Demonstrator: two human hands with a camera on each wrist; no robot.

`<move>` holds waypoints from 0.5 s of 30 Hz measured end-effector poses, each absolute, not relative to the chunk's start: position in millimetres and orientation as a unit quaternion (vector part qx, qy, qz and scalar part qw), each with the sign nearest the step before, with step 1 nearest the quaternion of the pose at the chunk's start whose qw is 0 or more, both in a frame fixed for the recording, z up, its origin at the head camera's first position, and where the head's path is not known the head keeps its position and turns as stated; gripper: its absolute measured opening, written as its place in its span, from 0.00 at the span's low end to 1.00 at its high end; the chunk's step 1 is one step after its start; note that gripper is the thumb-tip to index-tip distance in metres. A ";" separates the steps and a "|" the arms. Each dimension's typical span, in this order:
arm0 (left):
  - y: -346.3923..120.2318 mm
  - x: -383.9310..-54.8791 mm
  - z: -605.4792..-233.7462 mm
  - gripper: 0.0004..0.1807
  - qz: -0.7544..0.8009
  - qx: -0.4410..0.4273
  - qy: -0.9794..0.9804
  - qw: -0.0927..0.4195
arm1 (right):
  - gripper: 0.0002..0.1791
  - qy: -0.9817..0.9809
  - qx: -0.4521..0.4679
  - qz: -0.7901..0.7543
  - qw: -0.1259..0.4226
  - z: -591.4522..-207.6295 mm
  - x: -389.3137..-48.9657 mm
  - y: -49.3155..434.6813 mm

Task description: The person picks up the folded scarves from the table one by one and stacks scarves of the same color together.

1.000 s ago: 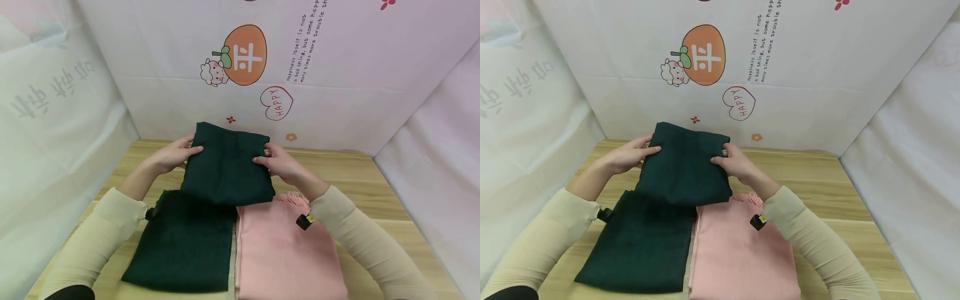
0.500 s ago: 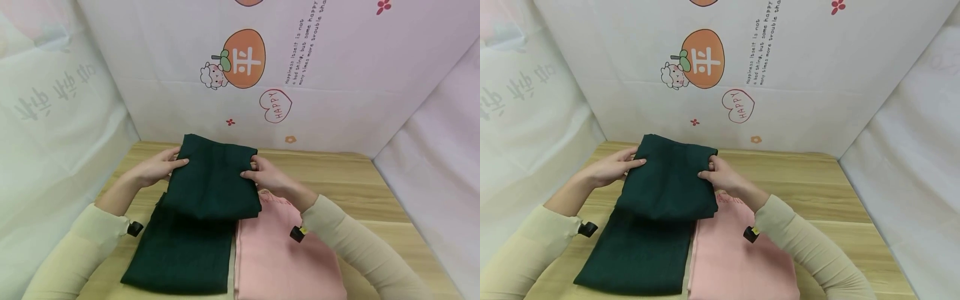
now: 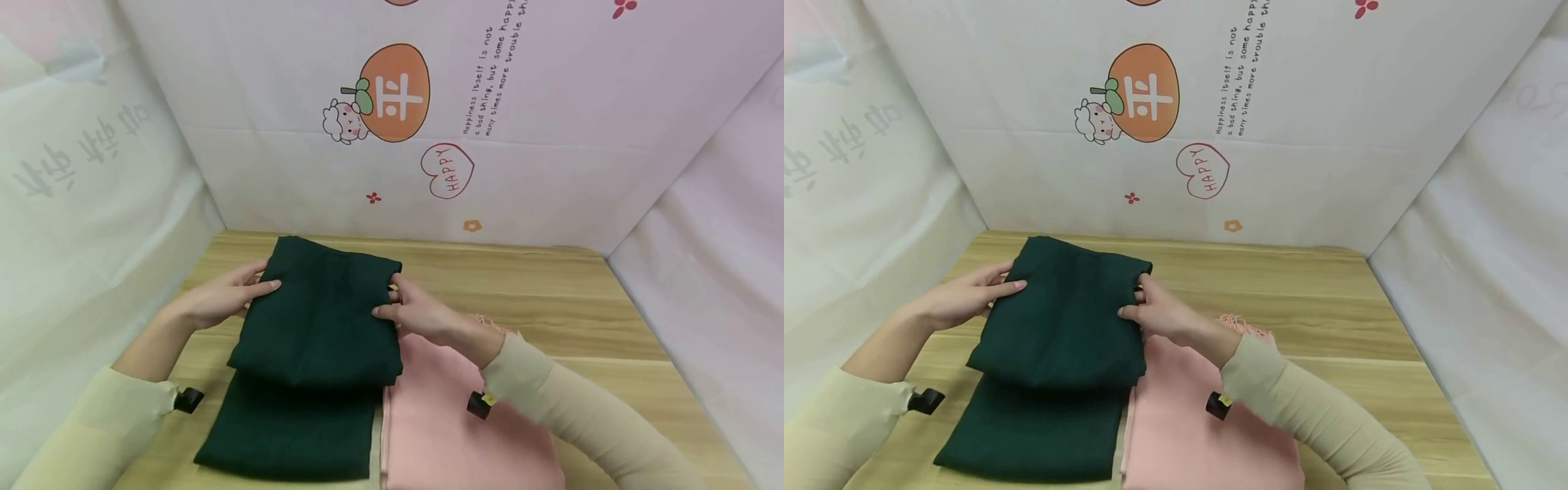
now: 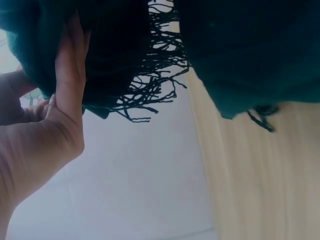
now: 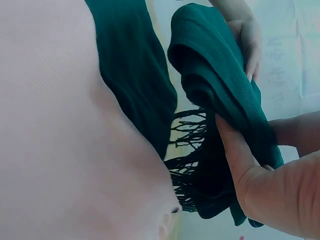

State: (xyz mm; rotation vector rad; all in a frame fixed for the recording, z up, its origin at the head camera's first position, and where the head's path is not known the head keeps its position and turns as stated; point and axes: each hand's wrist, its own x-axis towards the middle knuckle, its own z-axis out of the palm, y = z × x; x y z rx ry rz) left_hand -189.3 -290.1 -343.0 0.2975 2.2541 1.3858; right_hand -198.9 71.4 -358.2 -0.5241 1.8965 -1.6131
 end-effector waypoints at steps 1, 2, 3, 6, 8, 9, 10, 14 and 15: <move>-292.7 -185.4 -344.5 0.50 0.499 0.103 0.828 0.235 | 0.31 0.711 -0.199 -0.606 0.298 -359.2 -196.9 70.5; -295.0 -181.6 -346.5 0.50 0.500 0.097 0.828 0.236 | 0.31 0.708 -0.202 -0.605 0.302 -360.5 -194.9 69.7; -297.4 -177.8 -348.4 0.51 0.500 0.092 0.828 0.238 | 0.31 0.706 -0.206 -0.605 0.305 -361.9 -192.8 69.0; -305.0 -165.9 -355.1 0.51 0.497 0.085 0.829 0.241 | 0.32 0.698 -0.207 -0.606 0.320 -367.2 -185.8 65.3; -309.3 -158.8 -359.3 0.50 0.498 0.084 0.828 0.244 | 0.33 0.694 -0.207 -0.607 0.328 -370.6 -180.5 62.7; -311.3 -155.7 -361.0 0.50 0.497 0.084 0.828 0.243 | 0.33 0.692 -0.207 -0.607 0.331 -372.1 -177.7 61.4; -313.3 -153.1 -362.7 0.49 0.499 0.086 0.827 0.244 | 0.33 0.693 -0.205 -0.606 0.332 -373.5 -174.9 60.0; -319.9 -144.4 -367.7 0.47 0.505 0.088 0.822 0.249 | 0.32 0.696 -0.208 -0.604 0.327 -380.3 -166.1 54.0; -321.3 -142.5 -368.6 0.47 0.505 0.086 0.822 0.251 | 0.32 0.696 -0.208 -0.605 0.327 -382.3 -164.2 52.6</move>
